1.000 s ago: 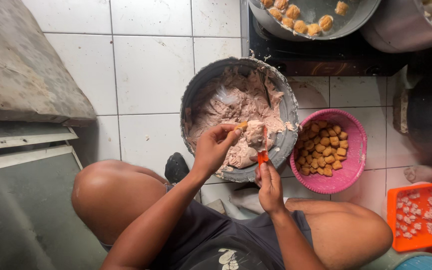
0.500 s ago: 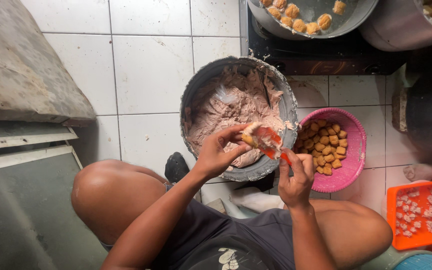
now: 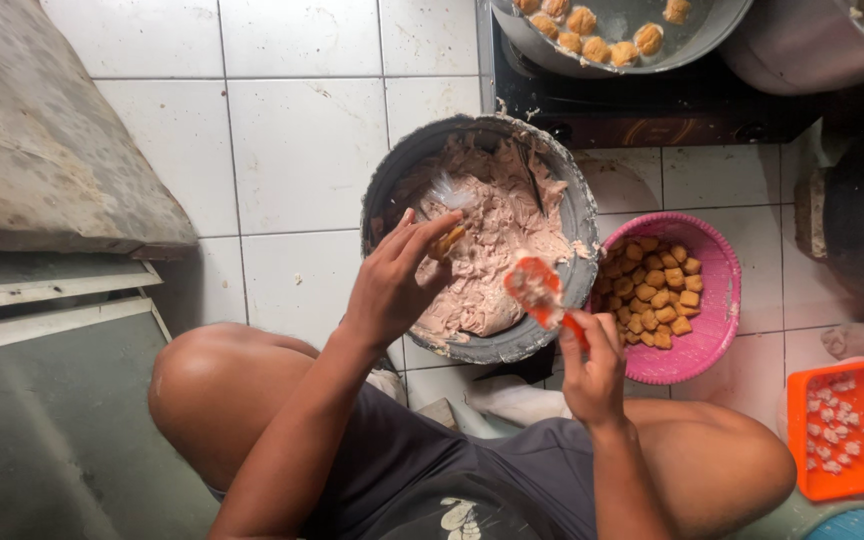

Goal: The person sits on the floor and uses a small orange spatula to scoop pink batter from a large basin and stuff it into pieces of fried tofu, shaping each piece by hand and placing the filled pieces into a pink basket. A pan of fried tofu pieces sits on a stove nearby.

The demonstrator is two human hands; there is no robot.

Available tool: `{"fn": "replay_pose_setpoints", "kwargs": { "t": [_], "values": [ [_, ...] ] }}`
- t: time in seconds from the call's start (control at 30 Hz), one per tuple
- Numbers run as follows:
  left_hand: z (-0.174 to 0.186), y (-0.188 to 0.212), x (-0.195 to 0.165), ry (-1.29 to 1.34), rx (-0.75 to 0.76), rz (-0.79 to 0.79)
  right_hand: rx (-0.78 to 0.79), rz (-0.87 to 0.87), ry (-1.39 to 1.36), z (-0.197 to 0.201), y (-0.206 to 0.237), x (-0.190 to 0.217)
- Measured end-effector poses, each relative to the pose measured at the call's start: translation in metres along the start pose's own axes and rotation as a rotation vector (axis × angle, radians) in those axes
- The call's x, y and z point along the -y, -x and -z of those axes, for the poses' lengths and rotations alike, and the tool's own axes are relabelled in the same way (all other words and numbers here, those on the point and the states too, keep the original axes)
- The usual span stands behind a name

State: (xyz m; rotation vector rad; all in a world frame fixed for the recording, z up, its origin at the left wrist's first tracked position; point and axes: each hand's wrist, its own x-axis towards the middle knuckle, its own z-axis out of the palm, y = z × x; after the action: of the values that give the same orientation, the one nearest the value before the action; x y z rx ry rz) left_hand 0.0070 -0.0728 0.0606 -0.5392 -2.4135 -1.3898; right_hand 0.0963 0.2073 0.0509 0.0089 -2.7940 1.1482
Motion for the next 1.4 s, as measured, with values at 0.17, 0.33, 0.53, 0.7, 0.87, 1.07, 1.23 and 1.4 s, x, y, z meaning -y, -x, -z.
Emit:
{"fn": "replay_pose_setpoints", "kwargs": {
  "t": [0.17, 0.33, 0.53, 0.7, 0.87, 1.07, 1.23, 1.4],
  "values": [
    [-0.003, -0.004, -0.007, -0.166, 0.141, -0.068, 0.028, 0.182, 0.113, -0.003, 0.006, 0.028],
    [0.002, -0.006, -0.018, 0.071, 0.082, 0.011, 0.181, -0.134, -0.258, -0.009, -0.004, 0.027],
    [-0.004, 0.013, -0.02, 0.667, 0.101, 0.264, 0.385, -0.229, -0.297, -0.03, 0.011, -0.006],
    [-0.076, 0.04, 0.007, 1.179, 0.056, 0.899, 0.44, -0.31, 0.114, -0.051, 0.015, -0.062],
    [-0.162, 0.029, 0.028, 1.053, 0.012, 1.322, 0.701, -0.431, 0.476, -0.059, 0.025, -0.104],
    [-0.178, -0.126, 0.034, 1.238, -0.109, 0.927, 0.787, -0.546, 0.393, -0.052, 0.038, -0.098],
    [-0.129, -0.111, 0.016, 1.119, 0.062, 1.0, 0.588, -0.554, 0.131, -0.041, 0.024, -0.104],
    [-0.097, -0.018, 0.024, 1.017, 0.13, 1.147, 0.016, -0.434, -0.291, -0.007, -0.022, -0.154]
  ]
}}
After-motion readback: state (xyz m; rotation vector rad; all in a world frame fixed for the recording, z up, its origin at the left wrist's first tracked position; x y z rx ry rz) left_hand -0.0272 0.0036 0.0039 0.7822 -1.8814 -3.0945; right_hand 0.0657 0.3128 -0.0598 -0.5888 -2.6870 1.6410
